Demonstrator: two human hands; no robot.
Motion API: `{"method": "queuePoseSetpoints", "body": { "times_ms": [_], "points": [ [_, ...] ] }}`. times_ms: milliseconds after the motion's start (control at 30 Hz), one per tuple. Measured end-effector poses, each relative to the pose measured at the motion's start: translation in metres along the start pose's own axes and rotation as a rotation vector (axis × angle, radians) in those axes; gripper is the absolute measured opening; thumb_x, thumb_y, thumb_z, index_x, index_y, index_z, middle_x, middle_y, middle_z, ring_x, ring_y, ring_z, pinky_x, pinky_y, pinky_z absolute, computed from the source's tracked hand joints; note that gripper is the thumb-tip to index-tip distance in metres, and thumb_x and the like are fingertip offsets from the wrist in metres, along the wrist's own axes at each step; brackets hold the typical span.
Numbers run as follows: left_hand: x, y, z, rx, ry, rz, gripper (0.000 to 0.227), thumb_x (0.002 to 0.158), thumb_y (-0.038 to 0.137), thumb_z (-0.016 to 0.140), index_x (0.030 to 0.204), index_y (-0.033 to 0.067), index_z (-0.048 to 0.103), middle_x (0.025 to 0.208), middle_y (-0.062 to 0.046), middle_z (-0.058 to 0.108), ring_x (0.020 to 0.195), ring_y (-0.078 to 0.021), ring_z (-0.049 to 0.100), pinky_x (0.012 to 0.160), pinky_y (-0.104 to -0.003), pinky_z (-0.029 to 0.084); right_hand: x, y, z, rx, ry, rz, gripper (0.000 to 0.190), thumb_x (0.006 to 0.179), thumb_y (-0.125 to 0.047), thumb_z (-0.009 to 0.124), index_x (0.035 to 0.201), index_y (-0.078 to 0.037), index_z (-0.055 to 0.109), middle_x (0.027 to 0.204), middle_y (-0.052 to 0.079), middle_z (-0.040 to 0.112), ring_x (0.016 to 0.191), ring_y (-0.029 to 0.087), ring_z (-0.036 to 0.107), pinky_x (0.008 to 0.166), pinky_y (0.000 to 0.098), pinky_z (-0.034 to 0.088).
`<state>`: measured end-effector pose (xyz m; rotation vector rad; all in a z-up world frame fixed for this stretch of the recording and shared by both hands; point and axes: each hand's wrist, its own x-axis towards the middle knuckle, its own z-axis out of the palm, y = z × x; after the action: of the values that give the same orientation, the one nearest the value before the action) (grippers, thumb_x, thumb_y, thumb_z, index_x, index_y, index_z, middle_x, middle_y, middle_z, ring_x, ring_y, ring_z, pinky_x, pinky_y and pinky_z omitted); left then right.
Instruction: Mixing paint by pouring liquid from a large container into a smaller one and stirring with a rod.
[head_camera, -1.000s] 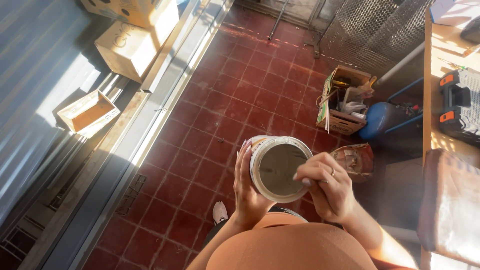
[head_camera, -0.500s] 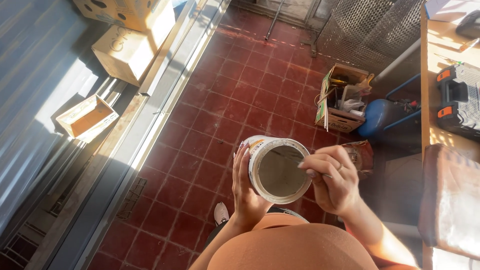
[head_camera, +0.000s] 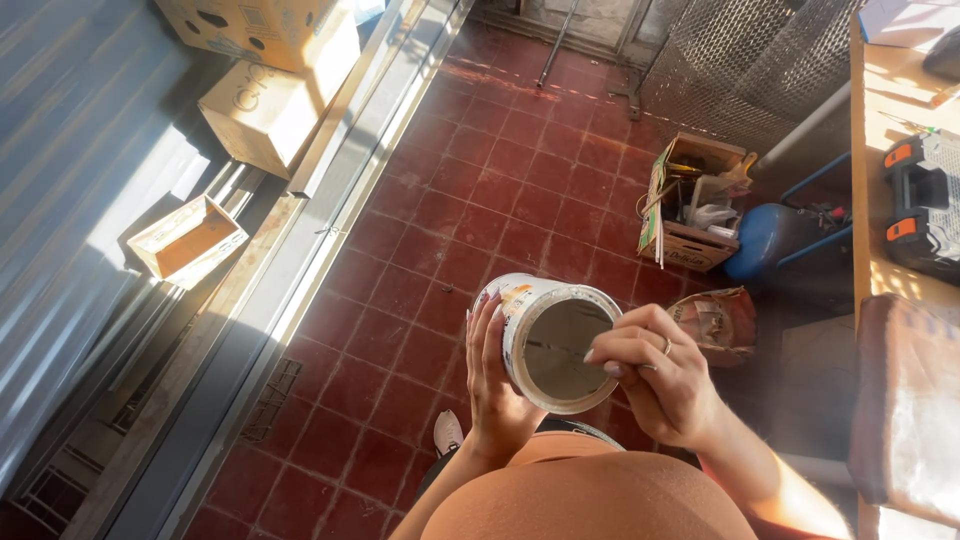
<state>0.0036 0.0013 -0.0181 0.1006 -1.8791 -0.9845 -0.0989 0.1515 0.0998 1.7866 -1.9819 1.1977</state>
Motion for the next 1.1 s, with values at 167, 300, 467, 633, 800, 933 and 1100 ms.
{"method": "queuePoseSetpoints", "body": {
  "times_ms": [167, 300, 467, 633, 800, 933, 1100],
  "points": [
    [-0.003, -0.001, 0.006, 0.036, 0.001, -0.007, 0.092, 0.087, 0.026, 0.088, 0.155, 0.0061, 0.029, 0.159, -0.022, 0.042, 0.150, -0.0444, 0.044, 0.127, -0.065, 0.034, 0.002, 0.007, -0.017, -0.098, -0.048, 0.014, 0.017, 0.103, -0.009, 0.045, 0.097, -0.002, 0.059, 0.090, 0.006, 0.068, 0.081, 0.029, 0.057, 0.076, 0.0375, 0.050],
    [-0.003, 0.003, 0.011, 0.038, -0.013, -0.002, 0.090, 0.089, 0.026, 0.086, 0.156, 0.0063, 0.029, 0.159, -0.021, 0.041, 0.151, -0.0440, 0.043, 0.128, -0.065, 0.032, 0.002, 0.020, -0.014, -0.184, 0.050, -0.042, 0.017, 0.105, -0.009, 0.044, 0.105, -0.003, 0.060, 0.095, 0.007, 0.071, 0.081, 0.030, 0.061, 0.079, 0.0392, 0.052],
    [0.001, -0.004, 0.016, 0.020, 0.005, 0.070, 0.087, 0.093, 0.027, 0.083, 0.156, 0.0072, 0.027, 0.159, -0.024, 0.040, 0.150, -0.0475, 0.043, 0.127, -0.069, 0.034, -0.008, 0.008, -0.024, -0.028, 0.070, 0.023, 0.019, 0.104, -0.010, 0.044, 0.099, -0.003, 0.061, 0.090, 0.008, 0.071, 0.079, 0.027, 0.058, 0.076, 0.0355, 0.050],
    [0.013, -0.009, 0.022, 0.042, 0.028, 0.195, 0.075, 0.101, 0.019, 0.076, 0.157, 0.0083, 0.027, 0.157, -0.025, 0.039, 0.150, -0.0483, 0.041, 0.127, -0.074, 0.034, -0.028, -0.002, -0.037, -0.230, 0.330, -0.055, 0.030, 0.105, -0.014, 0.039, 0.089, 0.001, 0.060, 0.082, 0.016, 0.068, 0.069, 0.031, 0.055, 0.067, 0.0381, 0.051],
    [0.034, -0.003, 0.027, 0.042, 0.071, 0.198, 0.085, 0.095, 0.029, 0.083, 0.154, 0.0065, 0.027, 0.158, -0.024, 0.039, 0.150, -0.0484, 0.041, 0.128, -0.074, 0.033, -0.024, 0.004, -0.036, -0.349, 0.315, -0.140, 0.024, 0.104, -0.013, 0.046, 0.099, -0.001, 0.065, 0.092, 0.014, 0.073, 0.078, 0.027, 0.060, 0.071, 0.0366, 0.051],
    [0.050, 0.001, 0.033, 0.075, 0.106, 0.234, 0.089, 0.093, 0.020, 0.088, 0.155, 0.0080, 0.026, 0.158, -0.023, 0.039, 0.149, -0.0459, 0.043, 0.128, -0.073, 0.037, -0.015, 0.018, -0.034, -0.381, 0.309, -0.217, 0.022, 0.102, -0.009, 0.047, 0.099, 0.001, 0.067, 0.092, 0.014, 0.072, 0.076, 0.029, 0.057, 0.067, 0.0354, 0.049],
    [0.064, 0.012, 0.041, 0.072, 0.286, 0.320, 0.062, 0.092, 0.009, 0.074, 0.136, -0.0167, 0.039, 0.132, -0.043, 0.053, 0.124, -0.0650, 0.055, 0.106, -0.074, 0.042, -0.005, 0.029, -0.026, -0.315, 0.368, -0.295, 0.023, 0.100, -0.016, 0.058, 0.095, -0.002, 0.076, 0.089, 0.015, 0.074, 0.069, 0.025, 0.055, 0.062, 0.0369, 0.053]
  ]
}}
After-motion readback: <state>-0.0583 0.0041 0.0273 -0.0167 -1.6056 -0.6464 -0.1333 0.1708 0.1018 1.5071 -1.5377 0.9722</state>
